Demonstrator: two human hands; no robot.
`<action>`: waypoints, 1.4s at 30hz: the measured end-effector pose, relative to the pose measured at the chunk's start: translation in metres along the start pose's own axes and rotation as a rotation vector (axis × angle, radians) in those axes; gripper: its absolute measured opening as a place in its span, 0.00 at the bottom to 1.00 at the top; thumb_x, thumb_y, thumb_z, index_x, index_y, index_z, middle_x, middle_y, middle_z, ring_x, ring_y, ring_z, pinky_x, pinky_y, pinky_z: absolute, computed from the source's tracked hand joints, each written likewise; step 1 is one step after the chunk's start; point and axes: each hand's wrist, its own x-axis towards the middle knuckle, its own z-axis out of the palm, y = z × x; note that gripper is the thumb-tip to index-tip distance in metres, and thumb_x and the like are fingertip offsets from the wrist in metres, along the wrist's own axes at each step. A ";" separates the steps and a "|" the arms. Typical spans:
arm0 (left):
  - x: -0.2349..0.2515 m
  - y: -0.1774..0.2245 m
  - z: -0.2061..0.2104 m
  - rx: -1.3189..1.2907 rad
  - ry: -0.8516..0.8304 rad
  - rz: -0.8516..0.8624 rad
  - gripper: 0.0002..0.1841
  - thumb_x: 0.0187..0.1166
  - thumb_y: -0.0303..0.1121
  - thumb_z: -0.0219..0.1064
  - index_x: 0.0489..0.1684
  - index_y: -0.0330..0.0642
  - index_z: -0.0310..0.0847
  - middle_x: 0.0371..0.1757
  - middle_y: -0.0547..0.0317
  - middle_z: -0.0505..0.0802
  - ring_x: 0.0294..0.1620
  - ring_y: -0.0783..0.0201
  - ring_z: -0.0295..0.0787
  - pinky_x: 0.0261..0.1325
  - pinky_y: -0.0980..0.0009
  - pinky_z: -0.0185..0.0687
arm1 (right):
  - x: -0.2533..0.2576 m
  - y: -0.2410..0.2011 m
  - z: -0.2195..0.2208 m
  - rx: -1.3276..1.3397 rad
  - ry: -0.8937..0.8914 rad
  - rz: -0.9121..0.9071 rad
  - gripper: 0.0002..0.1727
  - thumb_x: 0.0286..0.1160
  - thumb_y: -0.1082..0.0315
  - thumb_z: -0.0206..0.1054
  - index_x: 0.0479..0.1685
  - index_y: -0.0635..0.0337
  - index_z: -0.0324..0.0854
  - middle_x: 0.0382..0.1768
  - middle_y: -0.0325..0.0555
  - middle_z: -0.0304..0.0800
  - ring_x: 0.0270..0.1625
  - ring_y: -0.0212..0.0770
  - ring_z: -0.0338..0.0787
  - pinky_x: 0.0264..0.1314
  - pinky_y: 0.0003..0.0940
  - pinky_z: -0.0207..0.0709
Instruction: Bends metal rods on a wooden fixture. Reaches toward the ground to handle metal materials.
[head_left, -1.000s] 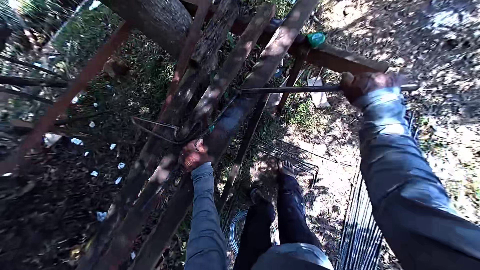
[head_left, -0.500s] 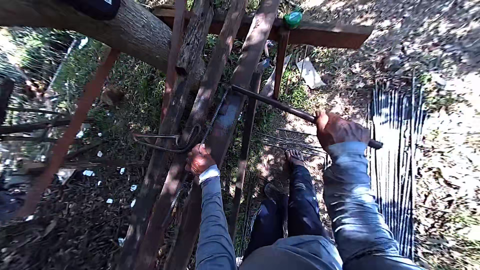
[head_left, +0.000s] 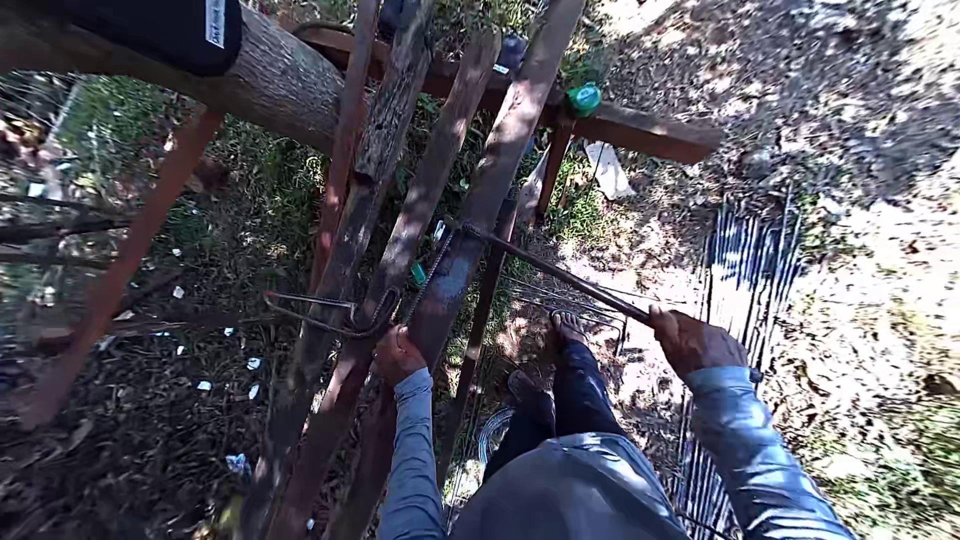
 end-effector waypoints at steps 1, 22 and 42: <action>0.001 -0.001 0.001 0.008 -0.007 0.001 0.19 0.87 0.52 0.60 0.58 0.54 0.93 0.55 0.49 0.96 0.61 0.43 0.91 0.64 0.33 0.76 | -0.002 0.013 0.000 0.011 -0.020 0.005 0.50 0.84 0.28 0.27 0.41 0.59 0.88 0.36 0.66 0.93 0.46 0.73 0.93 0.43 0.78 0.77; -0.024 0.010 -0.020 -0.005 -0.005 0.058 0.18 0.85 0.45 0.64 0.56 0.44 0.93 0.52 0.38 0.93 0.56 0.37 0.90 0.61 0.35 0.80 | 0.079 0.003 -0.052 -0.057 -0.226 -0.256 0.47 0.70 0.18 0.52 0.36 0.60 0.85 0.22 0.61 0.87 0.30 0.66 0.90 0.30 0.72 0.77; -0.045 0.042 -0.017 0.050 0.038 -0.228 0.15 0.83 0.49 0.66 0.56 0.55 0.94 0.53 0.45 0.93 0.57 0.43 0.88 0.61 0.39 0.77 | 0.161 -0.010 -0.075 -0.283 -0.463 -0.304 0.27 0.81 0.43 0.64 0.34 0.61 0.86 0.29 0.63 0.91 0.40 0.68 0.93 0.40 0.73 0.79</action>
